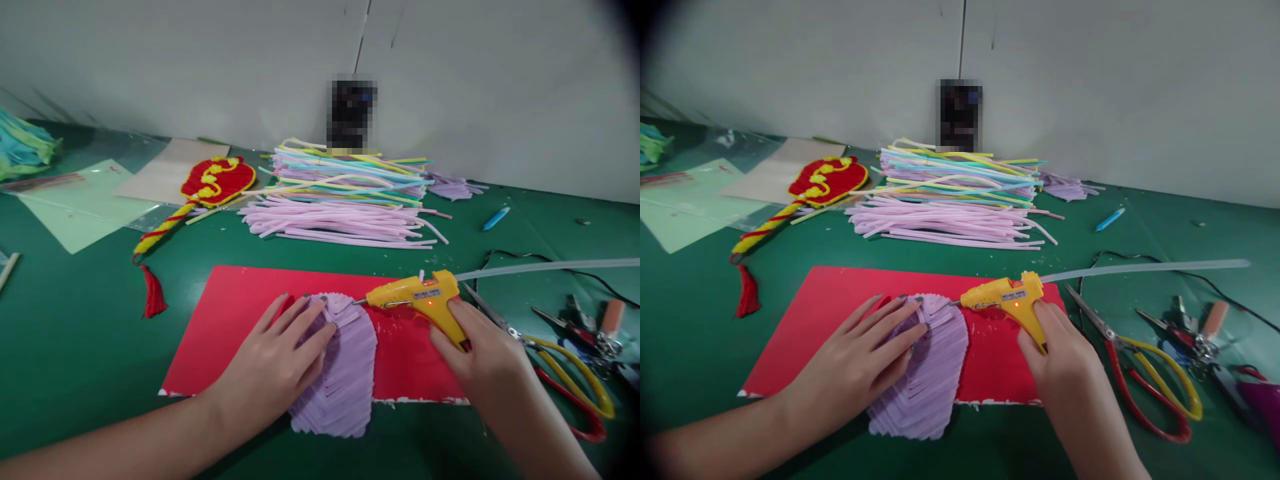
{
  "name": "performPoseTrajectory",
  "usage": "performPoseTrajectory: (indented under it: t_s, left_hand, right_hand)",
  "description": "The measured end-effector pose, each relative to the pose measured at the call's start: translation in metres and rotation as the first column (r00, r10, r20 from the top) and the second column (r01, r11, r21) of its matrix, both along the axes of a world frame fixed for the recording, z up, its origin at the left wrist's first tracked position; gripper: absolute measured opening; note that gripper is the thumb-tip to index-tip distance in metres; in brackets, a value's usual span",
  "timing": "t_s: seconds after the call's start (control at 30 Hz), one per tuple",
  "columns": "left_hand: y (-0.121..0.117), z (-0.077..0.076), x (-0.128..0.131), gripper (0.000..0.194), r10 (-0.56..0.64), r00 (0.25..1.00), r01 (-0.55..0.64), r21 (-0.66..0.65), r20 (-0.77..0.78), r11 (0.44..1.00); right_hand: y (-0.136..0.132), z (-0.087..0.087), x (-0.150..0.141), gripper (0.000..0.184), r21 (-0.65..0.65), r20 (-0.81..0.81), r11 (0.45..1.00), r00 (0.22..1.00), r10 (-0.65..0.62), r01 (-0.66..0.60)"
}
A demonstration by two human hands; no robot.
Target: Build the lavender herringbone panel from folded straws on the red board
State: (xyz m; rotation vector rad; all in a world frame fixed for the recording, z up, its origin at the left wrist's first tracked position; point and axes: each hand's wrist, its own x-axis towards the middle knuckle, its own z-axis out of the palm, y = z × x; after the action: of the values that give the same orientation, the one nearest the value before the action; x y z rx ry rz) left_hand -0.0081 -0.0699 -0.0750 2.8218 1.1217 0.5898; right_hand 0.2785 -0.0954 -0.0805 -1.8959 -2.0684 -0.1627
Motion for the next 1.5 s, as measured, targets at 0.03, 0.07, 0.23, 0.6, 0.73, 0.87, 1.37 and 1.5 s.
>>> performPoseTrajectory:
  t_s: [0.03, 0.07, 0.23, 0.6, 0.73, 0.87, 1.37, 1.5]
  left_hand:
    - [0.0, 0.0, 0.0, 0.027, 0.0, 1.0, 0.0, 0.001, -0.005, 1.0]
    - [0.0, 0.0, 0.0, 0.027, -0.001, 1.0, 0.001, 0.001, -0.008, 1.0]
    - [0.0, -0.001, 0.0, 0.027, -0.006, 1.0, 0.006, 0.0, -0.012, 1.0]
    - [0.002, 0.001, -0.001, 0.026, -0.045, 0.999, 0.045, 0.033, -0.003, 0.998]
    - [0.001, 0.0, -0.001, 0.026, -0.052, 0.999, 0.052, 0.049, -0.001, 0.997]
    - [0.001, 0.0, -0.002, 0.027, -0.057, 0.998, 0.057, 0.05, 0.003, 0.997]
    - [0.0, -0.002, -0.001, 0.026, -0.061, 0.998, 0.059, 0.061, 0.029, 0.996]
    - [0.0, -0.002, -0.001, 0.026, -0.051, 0.998, 0.048, 0.064, 0.041, 0.997]
  right_hand:
    - [0.001, 0.0, 0.002, 0.028, -0.012, 0.006, 1.0, 1.0, 0.012, -0.011]
    - [0.001, 0.0, 0.004, 0.027, -0.021, 0.008, 1.0, 1.0, 0.014, -0.014]
    - [0.002, 0.001, 0.004, 0.027, -0.045, 0.008, 0.999, 1.0, 0.003, -0.002]
    - [0.016, 0.016, -0.017, 0.034, -0.081, -0.03, 0.945, 0.947, -0.321, 0.317]
    - [0.022, 0.014, -0.015, 0.05, -0.102, -0.077, 0.911, 0.91, -0.407, 0.398]
    - [0.026, 0.004, -0.012, 0.06, -0.092, -0.144, 0.908, 0.896, -0.419, 0.41]
    - [0.027, 0.039, -0.075, 0.013, -0.099, -0.46, 0.87, 0.798, 0.389, -0.482]
    - [0.037, 0.021, -0.07, 0.015, -0.072, -0.416, 0.821, 0.765, 0.492, -0.567]
